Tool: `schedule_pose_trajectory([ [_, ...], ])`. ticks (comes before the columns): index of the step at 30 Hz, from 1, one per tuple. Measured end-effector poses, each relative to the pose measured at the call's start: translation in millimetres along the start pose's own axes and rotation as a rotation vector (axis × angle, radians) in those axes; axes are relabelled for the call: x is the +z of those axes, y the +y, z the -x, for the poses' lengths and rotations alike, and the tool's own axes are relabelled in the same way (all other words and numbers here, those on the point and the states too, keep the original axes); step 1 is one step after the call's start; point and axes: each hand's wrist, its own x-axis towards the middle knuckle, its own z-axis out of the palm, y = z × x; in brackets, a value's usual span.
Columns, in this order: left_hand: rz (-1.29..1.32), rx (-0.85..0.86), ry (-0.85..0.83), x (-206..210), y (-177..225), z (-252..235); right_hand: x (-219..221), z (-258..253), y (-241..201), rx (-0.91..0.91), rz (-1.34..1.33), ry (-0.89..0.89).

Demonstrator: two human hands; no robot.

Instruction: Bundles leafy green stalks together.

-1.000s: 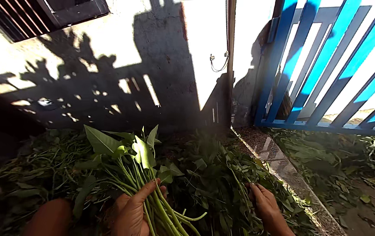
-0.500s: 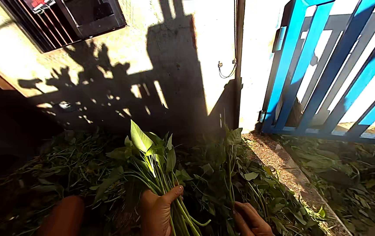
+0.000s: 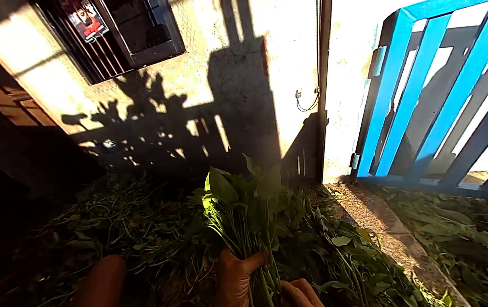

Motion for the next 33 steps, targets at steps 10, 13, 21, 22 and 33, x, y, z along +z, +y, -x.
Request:
schedule_pose_trajectory([
  [10, 0.130, 0.061, -0.175, -4.3, 2.1, 0.9, -9.8, -2.2, -17.9, -0.024, 0.072, -0.050],
  [13, 0.130, 0.102, -0.199, -4.4, 2.4, 3.3, -10.5, -1.9, -23.1, -0.020, 0.104, -0.085],
  [21, 0.074, 0.105, -0.180, -4.7, 3.7, 4.0, -13.9, -8.5, -20.5, 0.005, 0.200, -0.189],
  [22, 0.068, 0.110, -0.176, -4.1, 3.6, 4.5, -11.5, -11.1, -19.0, 0.003, 0.197, -0.156],
  [33, 0.042, 0.144, -0.161, -1.4, 5.1, 7.0, 20.5, -31.7, -36.9, 0.109, -0.120, 0.168],
])
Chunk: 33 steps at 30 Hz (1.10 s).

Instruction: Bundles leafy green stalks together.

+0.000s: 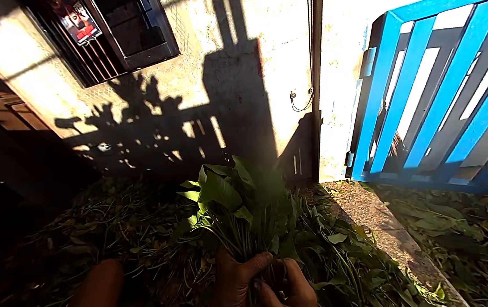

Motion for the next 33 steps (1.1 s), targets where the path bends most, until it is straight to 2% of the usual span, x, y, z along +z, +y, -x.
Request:
schedule_pose_trajectory([
  [5, 0.008, 0.034, 0.009, 1.2, -0.9, -1.3, 12.2, 2.9, -3.4, -0.022, -0.159, 0.115],
  [9, -0.018, 0.035, 0.091, 1.8, -5.4, -2.5, 16.8, 3.1, -3.1, 0.001, -0.133, 0.223],
  [11, -0.033, 0.027, 0.105, 0.7, -5.1, -3.8, 15.7, 0.2, -6.7, 0.075, -0.153, 0.189],
  [14, -0.096, 0.021, 0.070, -1.8, -1.8, -2.3, 11.7, -7.4, -18.2, 0.251, -0.357, 0.111],
  [18, -0.086, 0.003, -0.018, -1.3, 0.1, 0.6, 7.7, -20.7, -33.6, 0.464, -0.664, 0.276],
  [22, 0.040, -0.035, 0.019, 0.3, -3.0, -2.9, 4.2, -18.1, -36.8, 0.444, -0.781, 0.408],
  [25, 0.107, -0.037, 0.029, -1.9, -3.7, -6.1, 4.1, -12.9, -29.7, 0.366, -0.808, 0.349],
  [30, 0.019, -0.017, -0.003, -5.0, 0.3, -2.1, -2.1, -20.5, -32.3, 0.404, -0.520, 0.099],
  [33, 0.014, -0.020, 0.024, -3.5, -1.2, -3.1, 0.1, -16.3, -34.4, 0.364, -0.585, 0.187],
])
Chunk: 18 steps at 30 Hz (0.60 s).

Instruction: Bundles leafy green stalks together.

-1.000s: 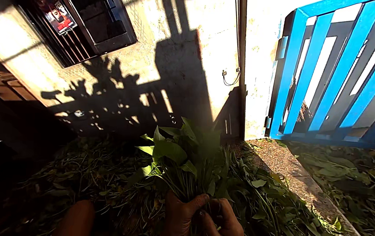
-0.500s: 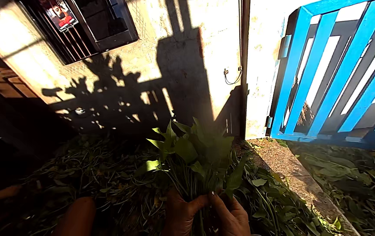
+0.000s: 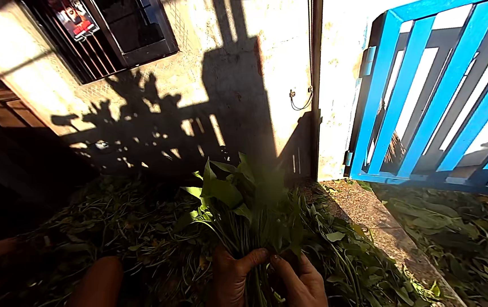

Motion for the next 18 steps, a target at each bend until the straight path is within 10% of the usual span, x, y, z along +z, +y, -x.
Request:
schedule_pose_trajectory([
  [18, 0.094, -0.071, 0.036, 4.9, -0.5, 0.2, 14.6, -1.6, 8.5, -0.131, -0.041, 0.057],
])
